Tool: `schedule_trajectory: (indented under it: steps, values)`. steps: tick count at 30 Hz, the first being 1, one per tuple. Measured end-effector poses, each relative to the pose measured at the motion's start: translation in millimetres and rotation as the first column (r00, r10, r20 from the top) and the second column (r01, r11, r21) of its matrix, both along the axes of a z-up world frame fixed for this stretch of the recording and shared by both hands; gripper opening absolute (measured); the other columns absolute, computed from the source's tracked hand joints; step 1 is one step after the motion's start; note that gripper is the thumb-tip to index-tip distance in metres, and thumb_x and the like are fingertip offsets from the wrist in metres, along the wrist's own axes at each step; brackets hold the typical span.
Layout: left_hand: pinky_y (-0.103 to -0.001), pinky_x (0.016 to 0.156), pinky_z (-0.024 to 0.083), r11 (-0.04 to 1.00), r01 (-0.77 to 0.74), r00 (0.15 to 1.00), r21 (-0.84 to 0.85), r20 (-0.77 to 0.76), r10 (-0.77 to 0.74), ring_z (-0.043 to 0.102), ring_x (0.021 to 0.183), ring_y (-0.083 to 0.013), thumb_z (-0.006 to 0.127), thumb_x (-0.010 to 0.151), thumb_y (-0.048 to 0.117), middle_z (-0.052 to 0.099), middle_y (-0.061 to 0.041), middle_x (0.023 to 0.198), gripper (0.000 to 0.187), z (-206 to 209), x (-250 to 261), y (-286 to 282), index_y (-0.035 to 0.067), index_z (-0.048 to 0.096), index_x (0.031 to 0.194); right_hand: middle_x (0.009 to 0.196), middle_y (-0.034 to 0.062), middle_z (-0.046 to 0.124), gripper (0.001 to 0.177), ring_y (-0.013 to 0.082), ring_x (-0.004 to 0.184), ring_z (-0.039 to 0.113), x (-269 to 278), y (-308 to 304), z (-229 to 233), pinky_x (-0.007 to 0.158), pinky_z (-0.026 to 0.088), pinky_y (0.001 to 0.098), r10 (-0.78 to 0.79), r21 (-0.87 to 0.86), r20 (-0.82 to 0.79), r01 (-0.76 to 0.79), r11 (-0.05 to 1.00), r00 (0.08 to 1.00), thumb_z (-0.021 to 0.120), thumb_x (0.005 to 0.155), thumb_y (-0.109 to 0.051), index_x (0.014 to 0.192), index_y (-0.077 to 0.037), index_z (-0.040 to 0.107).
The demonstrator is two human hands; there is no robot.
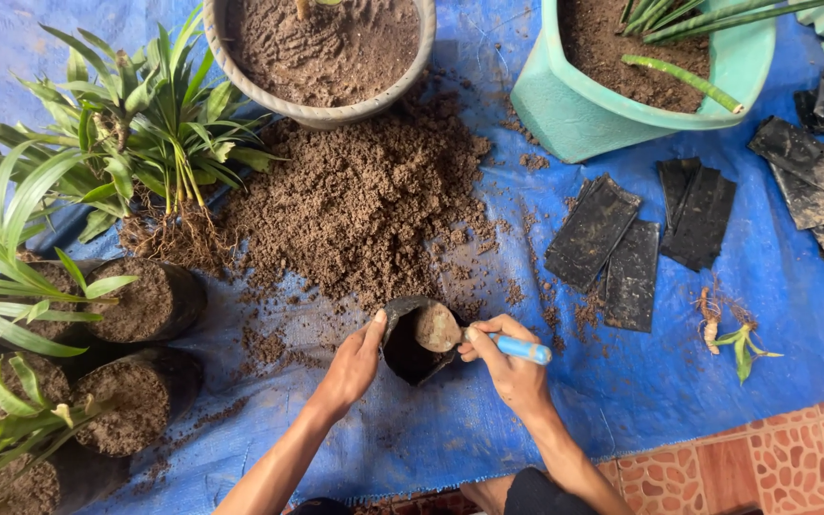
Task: Filling black plastic polybags with soil using a hand trowel for plant nursery preparation.
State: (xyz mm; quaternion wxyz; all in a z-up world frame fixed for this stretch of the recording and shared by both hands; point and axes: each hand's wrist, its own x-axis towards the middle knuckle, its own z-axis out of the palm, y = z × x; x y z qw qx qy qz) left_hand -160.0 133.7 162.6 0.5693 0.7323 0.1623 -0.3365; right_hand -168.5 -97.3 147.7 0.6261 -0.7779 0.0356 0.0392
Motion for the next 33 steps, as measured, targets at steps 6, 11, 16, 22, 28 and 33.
schedule_trajectory:
  steps: [6,11,16,22,28,33]
  values:
    - [-0.054,0.124,0.026,0.998,0.067,0.997,0.006,0.024,-0.067,0.032,0.15,-0.0435,0.027,0.108,0.053,0.041,-0.032,0.156,0.079,-1,1,4,-0.011,0.039,0.152,0.081,0.0253,0.078,0.022,0.0309,0.073,0.08,-5,-1,5,0.065,0.065,0.0398,0.135,-0.07,-0.079,-0.14,0.988,0.988,0.079,0.084,-0.008,0.096,0.008,0.07]
    - [-0.051,0.118,0.039,0.978,0.202,0.968,0.06,0.139,-0.209,0.038,0.148,-0.0376,0.046,0.098,0.045,0.03,-0.027,0.16,0.079,-41,1,5,-0.002,0.023,0.157,0.079,0.0049,0.076,0.023,0.0086,0.047,0.06,-5,-1,25,0.035,0.045,0.0211,0.365,-0.357,0.039,-0.328,0.874,0.93,0.077,0.076,-0.006,0.098,-0.003,0.072]
    - [-0.049,0.116,0.042,0.952,0.277,0.929,0.134,0.216,-0.301,0.044,0.143,-0.0396,0.055,0.095,0.022,0.036,-0.032,0.156,0.076,-57,-4,5,-0.008,0.02,0.156,0.105,0.0085,0.077,0.029,0.0118,0.065,0.071,-9,5,31,0.053,0.059,0.0194,0.487,-0.44,0.125,-0.392,0.808,0.864,0.075,0.077,-0.006,0.106,-0.003,0.077]
    - [-0.051,0.116,0.038,0.955,0.25,0.925,0.158,0.254,-0.284,0.037,0.147,-0.0392,0.041,0.104,0.035,0.026,-0.028,0.161,0.066,-55,-1,6,-0.007,0.027,0.153,0.092,0.0103,0.08,0.02,0.0131,0.062,0.072,-14,5,11,0.049,0.059,0.0182,0.461,-0.474,0.352,-0.269,0.838,0.815,0.08,0.075,-0.004,0.094,-0.003,0.077]
    - [-0.046,0.115,0.042,0.934,0.253,0.81,0.254,0.473,-0.348,0.043,0.143,-0.042,0.043,0.105,0.024,0.037,-0.037,0.152,0.053,-61,6,1,-0.023,0.049,0.129,0.092,0.0074,0.076,0.028,0.0135,0.062,0.068,-4,14,45,0.054,0.056,0.0242,0.542,-0.487,0.142,-0.418,0.767,0.829,0.08,0.077,-0.013,0.103,-0.003,0.075]
    - [-0.029,0.028,0.047,0.974,0.139,0.59,0.177,0.776,-0.225,0.044,0.034,-0.0162,0.046,0.103,0.008,0.061,-0.044,0.122,0.031,-76,14,-2,-0.019,0.059,0.096,0.076,0.0028,0.065,0.018,0.0134,0.054,0.052,-2,27,68,0.052,0.046,0.0281,0.676,-0.639,0.298,-0.385,0.666,0.674,0.074,0.076,0.0,0.094,-0.003,0.073]
